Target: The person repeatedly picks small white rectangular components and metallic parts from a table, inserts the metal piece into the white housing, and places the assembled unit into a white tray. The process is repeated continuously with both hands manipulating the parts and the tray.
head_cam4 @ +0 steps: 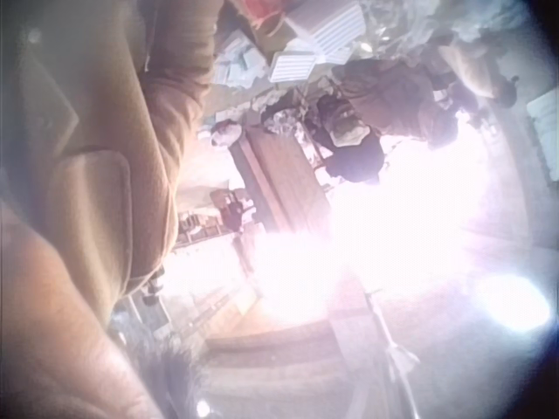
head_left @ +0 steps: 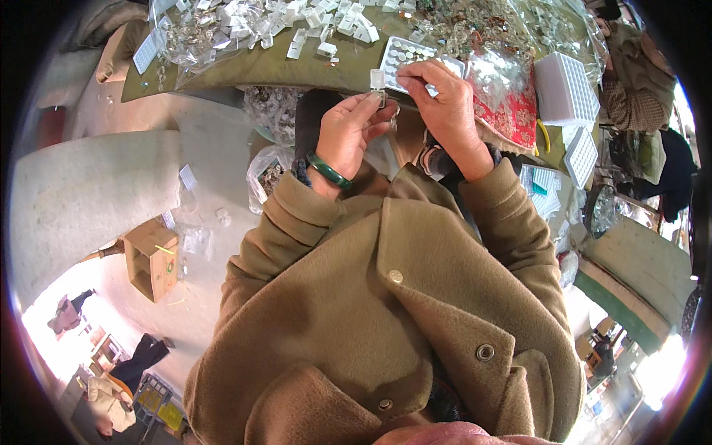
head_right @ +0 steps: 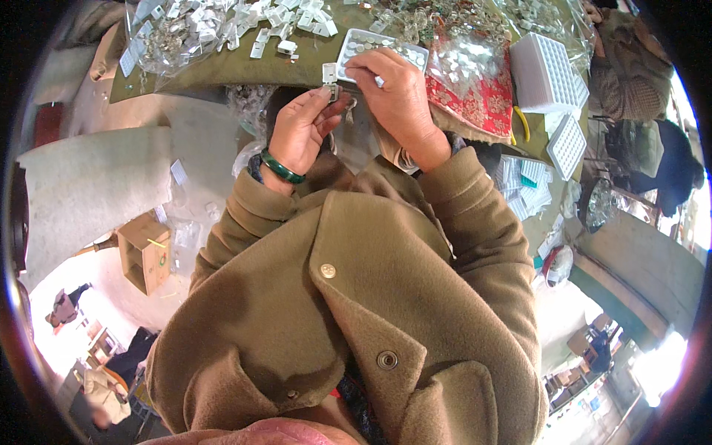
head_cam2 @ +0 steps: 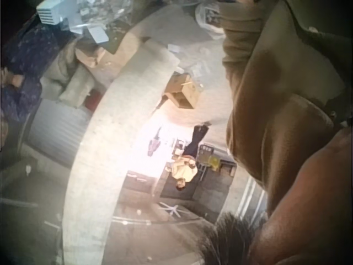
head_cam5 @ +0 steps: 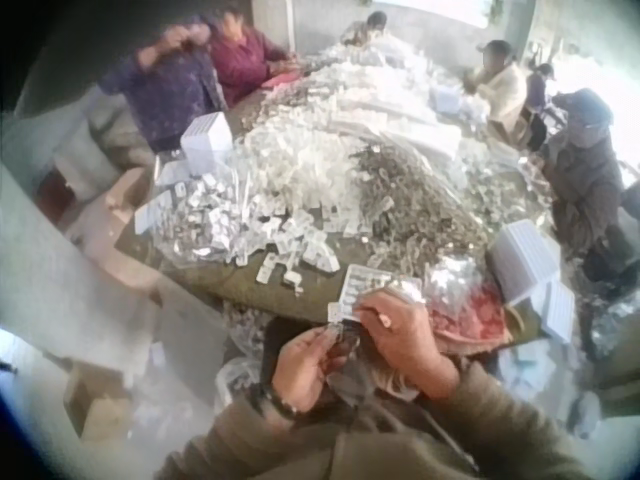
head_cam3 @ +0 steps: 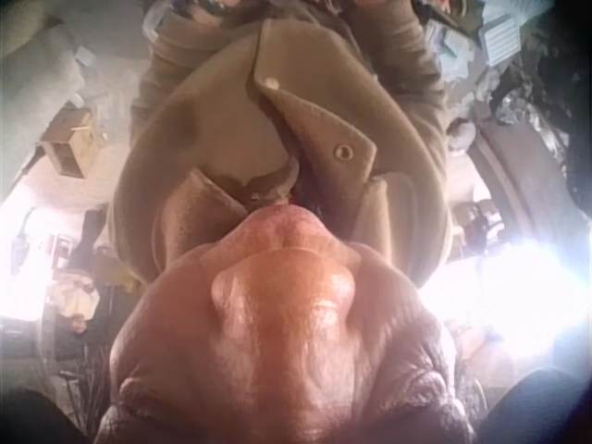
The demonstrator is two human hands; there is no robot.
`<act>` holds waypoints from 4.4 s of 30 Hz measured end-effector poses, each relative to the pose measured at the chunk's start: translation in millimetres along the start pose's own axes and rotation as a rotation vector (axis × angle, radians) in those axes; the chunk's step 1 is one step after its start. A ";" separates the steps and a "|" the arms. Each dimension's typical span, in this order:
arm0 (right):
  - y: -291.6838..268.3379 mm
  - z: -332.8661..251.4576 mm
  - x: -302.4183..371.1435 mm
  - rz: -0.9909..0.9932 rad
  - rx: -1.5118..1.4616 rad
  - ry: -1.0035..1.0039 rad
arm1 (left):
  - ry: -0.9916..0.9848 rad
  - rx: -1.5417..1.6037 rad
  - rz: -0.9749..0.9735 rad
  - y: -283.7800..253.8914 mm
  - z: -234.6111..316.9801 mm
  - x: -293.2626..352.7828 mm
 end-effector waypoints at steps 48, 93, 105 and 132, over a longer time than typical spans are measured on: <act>22.5 32.5 48.3 -0.135 -1.090 0.792 | -0.374 0.348 -0.326 46.9 -33.9 13.7; 4.3 49.3 82.9 0.031 -1.083 0.776 | -0.213 0.132 -0.173 63.7 -42.5 8.7; -16.1 61.5 98.3 0.206 -1.296 0.713 | -0.021 -0.296 -0.130 85.9 -22.9 3.6; -19.8 61.0 120.2 0.179 -1.624 0.776 | -0.109 0.011 -0.080 125.9 -61.1 19.7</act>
Point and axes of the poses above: each hand's wrist, its own x-axis away from the middle knuckle, its own y-axis out of the palm, z = x × y, the point moved 10 cm from there along -x, towards the middle knuckle, and after that the axes turned 8 degrees about -x, right-handed, at the moved point
